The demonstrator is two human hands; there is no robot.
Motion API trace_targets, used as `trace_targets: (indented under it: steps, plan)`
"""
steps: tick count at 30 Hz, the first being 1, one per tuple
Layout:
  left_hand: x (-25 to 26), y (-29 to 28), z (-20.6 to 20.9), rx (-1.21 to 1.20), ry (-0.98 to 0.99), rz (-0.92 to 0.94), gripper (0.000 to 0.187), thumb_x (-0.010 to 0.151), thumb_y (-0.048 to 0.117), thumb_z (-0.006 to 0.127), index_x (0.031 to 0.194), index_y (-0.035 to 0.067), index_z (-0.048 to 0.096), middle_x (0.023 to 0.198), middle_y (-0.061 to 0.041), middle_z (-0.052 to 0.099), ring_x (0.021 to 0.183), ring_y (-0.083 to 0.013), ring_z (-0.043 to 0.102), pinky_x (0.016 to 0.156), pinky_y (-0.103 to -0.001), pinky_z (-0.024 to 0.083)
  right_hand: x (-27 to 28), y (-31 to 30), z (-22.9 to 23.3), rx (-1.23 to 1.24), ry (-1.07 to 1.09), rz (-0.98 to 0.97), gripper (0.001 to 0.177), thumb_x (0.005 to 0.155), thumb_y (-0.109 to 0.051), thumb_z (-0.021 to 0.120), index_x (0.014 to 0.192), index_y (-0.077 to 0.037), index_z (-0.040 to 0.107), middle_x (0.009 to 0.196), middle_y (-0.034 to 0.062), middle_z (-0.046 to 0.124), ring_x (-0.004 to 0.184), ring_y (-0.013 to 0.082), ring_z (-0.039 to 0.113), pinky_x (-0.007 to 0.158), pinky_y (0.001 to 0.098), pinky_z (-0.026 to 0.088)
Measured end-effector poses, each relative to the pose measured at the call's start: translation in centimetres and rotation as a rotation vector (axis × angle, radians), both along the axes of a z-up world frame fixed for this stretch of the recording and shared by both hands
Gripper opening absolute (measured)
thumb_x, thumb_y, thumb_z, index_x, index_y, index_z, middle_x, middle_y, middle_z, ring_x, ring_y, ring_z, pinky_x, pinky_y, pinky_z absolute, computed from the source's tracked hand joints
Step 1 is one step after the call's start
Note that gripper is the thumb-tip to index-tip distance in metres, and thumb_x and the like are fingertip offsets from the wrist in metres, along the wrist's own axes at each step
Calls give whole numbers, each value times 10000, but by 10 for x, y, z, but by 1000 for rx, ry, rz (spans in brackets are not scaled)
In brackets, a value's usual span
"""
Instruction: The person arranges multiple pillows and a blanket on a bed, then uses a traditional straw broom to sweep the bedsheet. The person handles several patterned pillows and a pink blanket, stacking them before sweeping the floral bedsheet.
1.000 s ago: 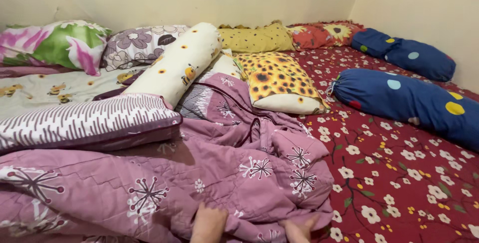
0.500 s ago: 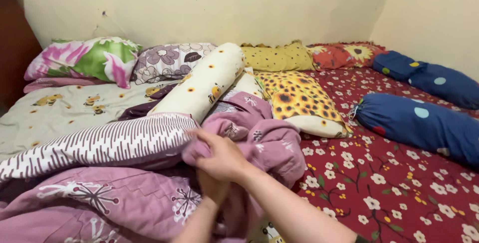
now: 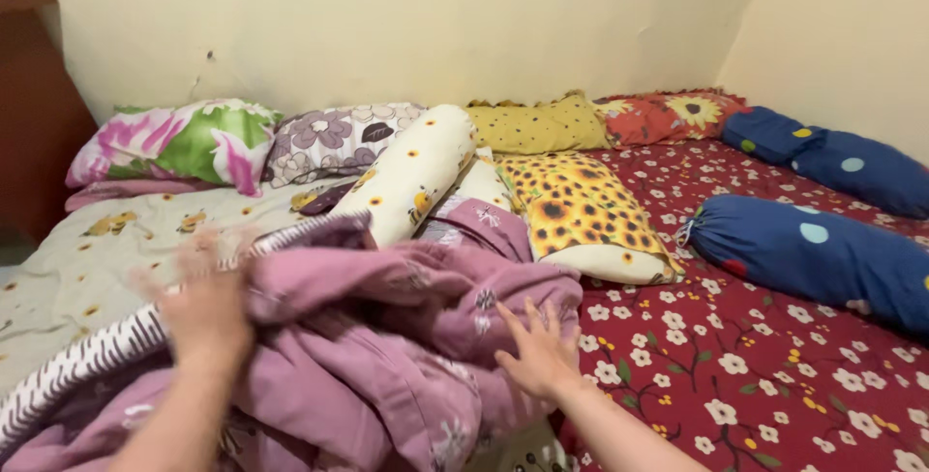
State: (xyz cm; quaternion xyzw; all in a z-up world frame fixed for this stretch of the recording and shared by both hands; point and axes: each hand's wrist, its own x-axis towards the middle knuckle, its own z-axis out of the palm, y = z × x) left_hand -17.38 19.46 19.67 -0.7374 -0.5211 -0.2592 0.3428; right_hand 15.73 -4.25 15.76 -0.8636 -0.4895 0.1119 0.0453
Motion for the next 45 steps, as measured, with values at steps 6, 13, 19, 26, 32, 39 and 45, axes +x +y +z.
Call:
trace_targets:
  steps: [6, 13, 19, 26, 32, 39, 45]
  plan:
    - [104, -62, -13, -859, 644, -315, 838, 860, 493, 672, 1606, 382, 305, 1708, -40, 135, 1584, -252, 83, 1203, -729, 43, 31, -34, 7, 26, -39, -72, 759, 942, -502, 611, 1592, -447, 222, 1722, 61, 45, 1594, 315, -44, 1218, 699, 59]
    - [226, -139, 1, -725, 496, -571, 969, 771, 664, 686, 1548, 160, 403, 1682, -167, 174, 1567, -287, 58, 1206, -705, -21, 49, -75, 49, 21, -89, -71, 736, 958, -518, 583, 1595, -423, 226, 1727, 62, 33, 1601, 293, -43, 1202, 725, 53]
    - [297, -208, -3, -236, 231, -702, 634, 911, 476, 649, 1460, 198, 497, 1666, -157, 264, 1576, -311, 139, 1238, -673, 23, 72, -131, 98, 85, -109, -82, 737, 938, -538, 592, 1581, -430, 249, 1724, 63, 38, 1594, 313, -50, 1209, 702, 33]
    - [320, -287, 17, -775, 352, -600, 922, 855, 519, 669, 1612, 190, 259, 1697, -186, 91, 1576, -325, 14, 1216, -631, -38, 87, -182, 126, 32, -62, -120, 758, 940, -539, 594, 1595, -436, 225, 1718, 80, 40, 1589, 316, -57, 1232, 663, 9]
    - [333, -300, 61, -788, 216, -537, 927, 864, 484, 672, 1617, 167, 234, 1696, -202, 103, 1575, -329, 34, 1221, -627, -17, 110, -191, 162, 73, -57, -110, 735, 953, -526, 577, 1591, -392, 239, 1712, 95, 65, 1588, 314, -46, 1241, 623, 36]
    - [335, -323, 118, -843, 192, -509, 966, 861, 491, 676, 1624, 144, 196, 1700, -208, 67, 1579, -335, 7, 1221, -626, -28, 122, -207, 206, 192, -74, -103, 736, 930, -490, 604, 1579, -353, 285, 1700, 109, 125, 1583, 324, -10, 1236, 620, 59]
    - [331, -333, 152, -844, 195, -469, 971, 862, 505, 681, 1626, 153, 194, 1699, -214, 54, 1579, -338, -7, 1217, -634, -36, 120, -224, 231, 152, -49, -120, 719, 939, -492, 597, 1579, -379, 288, 1697, 103, 135, 1583, 324, -15, 1242, 620, 57]
